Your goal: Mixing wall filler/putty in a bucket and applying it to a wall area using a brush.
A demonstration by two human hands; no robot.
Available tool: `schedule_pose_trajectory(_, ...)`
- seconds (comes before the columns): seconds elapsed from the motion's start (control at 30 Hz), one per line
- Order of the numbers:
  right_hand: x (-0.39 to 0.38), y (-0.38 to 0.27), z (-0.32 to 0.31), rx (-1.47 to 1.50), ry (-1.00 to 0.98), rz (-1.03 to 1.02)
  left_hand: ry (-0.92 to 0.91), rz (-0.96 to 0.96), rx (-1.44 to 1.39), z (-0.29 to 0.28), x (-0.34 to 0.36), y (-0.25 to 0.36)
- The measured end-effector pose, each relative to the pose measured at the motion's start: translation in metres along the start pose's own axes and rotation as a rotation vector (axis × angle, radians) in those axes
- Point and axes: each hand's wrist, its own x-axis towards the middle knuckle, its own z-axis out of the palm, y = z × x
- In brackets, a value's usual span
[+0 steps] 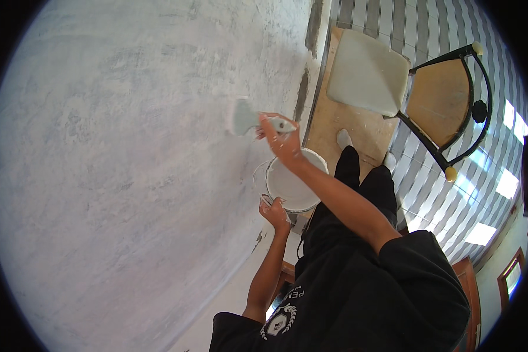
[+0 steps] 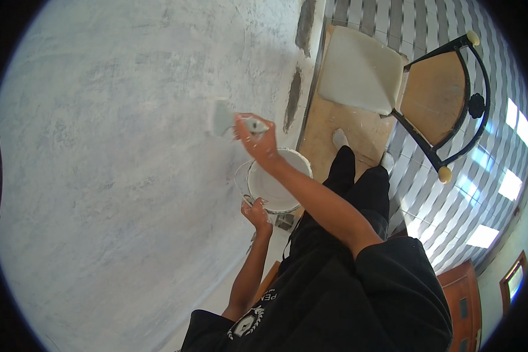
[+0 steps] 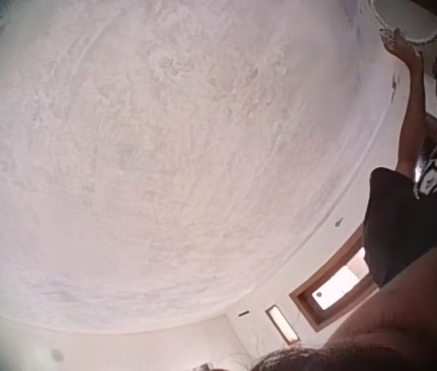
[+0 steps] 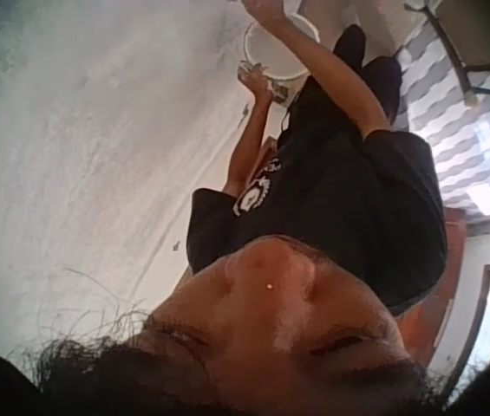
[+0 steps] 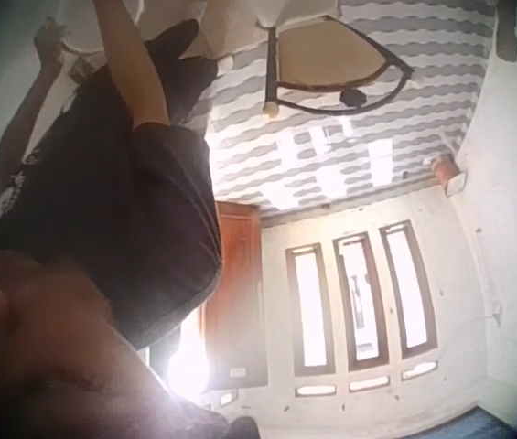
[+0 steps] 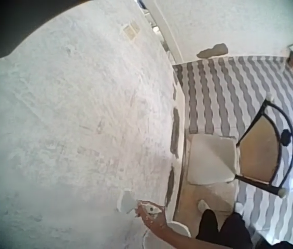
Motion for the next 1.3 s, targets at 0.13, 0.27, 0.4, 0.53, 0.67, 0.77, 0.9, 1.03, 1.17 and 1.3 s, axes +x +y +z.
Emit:
schedule_pose_trajectory(0.13, 0.013, -0.021, 0.012, -0.244, 0.022, -0.161, 0.054, 0.177, 0.176, 0.003, -0.001, -0.006)
schedule_pose_trajectory(0.27, 0.025, -0.1, 0.079, -0.142, -0.126, -0.136, 0.069, 0.025, -0.056, 0.003, -0.007, 0.009)
schedule_pose_trajectory(0.4, 0.019, -0.156, 0.122, 0.222, -0.292, -0.197, 0.045, -0.058, -0.113, -0.003, -0.004, 0.001)
schedule_pose_trajectory(0.53, 0.042, -0.112, 0.097, 0.26, -0.3, -0.103, 0.085, 0.025, -0.066, -0.002, -0.001, 0.005)
schedule_pose_trajectory(0.67, 0.081, -0.036, 0.003, 0.172, -0.05, -0.075, 0.028, 0.037, 0.087, -0.002, 0.0, -0.003)
schedule_pose_trajectory(0.77, 0.094, -0.04, -0.011, -0.032, 0.042, 0.009, -0.02, -0.025, -0.022, -0.008, 0.007, -0.007)
schedule_pose_trajectory(0.9, 0.095, -0.071, 0.045, -0.406, -0.061, -0.341, 0.041, -0.023, 0.089, -0.004, 0.006, -0.001)
schedule_pose_trajectory(1.03, 0.081, -0.154, 0.103, -0.425, -0.16, -0.394, 0.006, 0.085, -0.017, -0.005, 0.008, 0.001)
schedule_pose_trajectory(1.17, 0.083, -0.167, 0.107, -0.028, -0.329, -0.367, 0.055, 0.083, 0.011, -0.001, 0.004, 0.008)
schedule_pose_trajectory(1.3, 0.093, -0.1, 0.06, 0.166, -0.279, -0.165, 0.045, 0.119, 0.081, -0.007, 0.012, -0.015)
